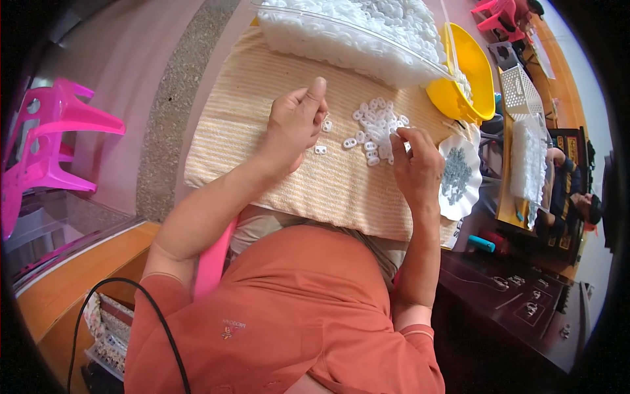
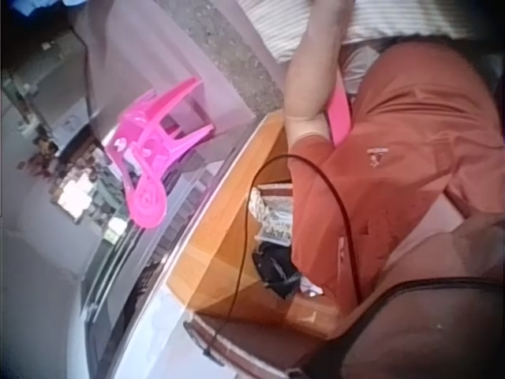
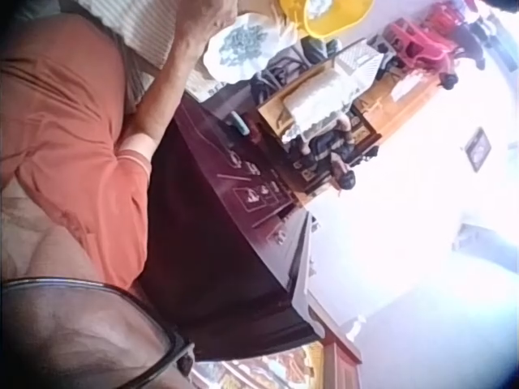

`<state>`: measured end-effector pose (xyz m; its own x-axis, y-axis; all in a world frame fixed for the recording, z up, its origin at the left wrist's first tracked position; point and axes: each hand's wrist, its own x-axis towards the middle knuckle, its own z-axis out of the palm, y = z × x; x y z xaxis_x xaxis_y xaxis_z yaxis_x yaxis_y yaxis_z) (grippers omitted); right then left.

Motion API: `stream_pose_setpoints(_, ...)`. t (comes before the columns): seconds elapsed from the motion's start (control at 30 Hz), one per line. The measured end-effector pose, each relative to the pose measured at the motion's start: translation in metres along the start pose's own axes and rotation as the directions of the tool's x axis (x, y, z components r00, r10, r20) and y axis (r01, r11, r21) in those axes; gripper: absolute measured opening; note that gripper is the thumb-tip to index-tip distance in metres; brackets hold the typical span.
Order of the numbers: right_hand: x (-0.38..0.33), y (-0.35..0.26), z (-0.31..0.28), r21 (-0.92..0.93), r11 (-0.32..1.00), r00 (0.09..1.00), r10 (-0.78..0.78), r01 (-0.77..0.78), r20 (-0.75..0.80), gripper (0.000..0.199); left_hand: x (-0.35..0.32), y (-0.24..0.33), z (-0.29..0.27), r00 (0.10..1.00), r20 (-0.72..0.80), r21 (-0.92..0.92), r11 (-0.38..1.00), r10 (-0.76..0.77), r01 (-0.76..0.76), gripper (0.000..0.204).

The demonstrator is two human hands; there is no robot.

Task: Assembling small white plastic components by hand at a workbench.

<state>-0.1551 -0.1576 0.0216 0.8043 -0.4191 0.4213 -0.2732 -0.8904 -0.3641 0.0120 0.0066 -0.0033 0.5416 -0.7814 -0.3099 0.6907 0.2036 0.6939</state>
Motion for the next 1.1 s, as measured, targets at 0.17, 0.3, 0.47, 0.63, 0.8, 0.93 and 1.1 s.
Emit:
stream_pose_setpoints(0.17,-0.004,0.005,-0.002,-0.013,1.000,1.000,-0.023,0.024,0.010,0.010,0.005,-0.009,0.001,0.822,0.179,0.806,0.398,0.541,-0.438,0.048)
stream_pose_setpoints(0.3,-0.004,0.007,-0.006,-0.016,1.000,1.000,0.001,-0.001,0.024,0.010,0.001,-0.005,0.006,0.738,0.332,0.898,0.043,0.588,-0.438,0.037)
stream_pose_setpoints(0.47,-0.007,0.015,-0.001,0.004,1.000,1.000,-0.031,0.031,0.002,0.010,0.003,-0.012,0.004,0.668,0.491,0.850,-0.138,0.559,-0.509,0.020)
stream_pose_setpoints(0.63,-0.009,0.020,0.001,0.042,0.998,0.999,-0.043,0.043,-0.019,0.010,0.007,-0.013,0.003,0.624,0.547,0.815,-0.185,0.558,-0.549,0.014)
stream_pose_setpoints(0.8,-0.010,0.023,0.002,0.081,0.996,0.999,-0.037,0.039,-0.024,0.009,0.005,-0.011,0.006,0.607,0.562,0.804,-0.199,0.562,-0.561,0.011)
stream_pose_setpoints(0.93,-0.011,0.025,0.001,0.097,0.993,0.997,-0.057,0.061,-0.047,0.010,0.003,-0.012,0.005,0.647,0.461,0.847,-0.084,0.608,-0.525,0.011)
stream_pose_setpoints(1.1,-0.013,0.031,0.004,0.179,0.983,0.998,-0.032,0.040,-0.047,0.011,0.006,0.000,0.006,0.619,0.428,0.882,-0.156,0.659,-0.444,0.019)
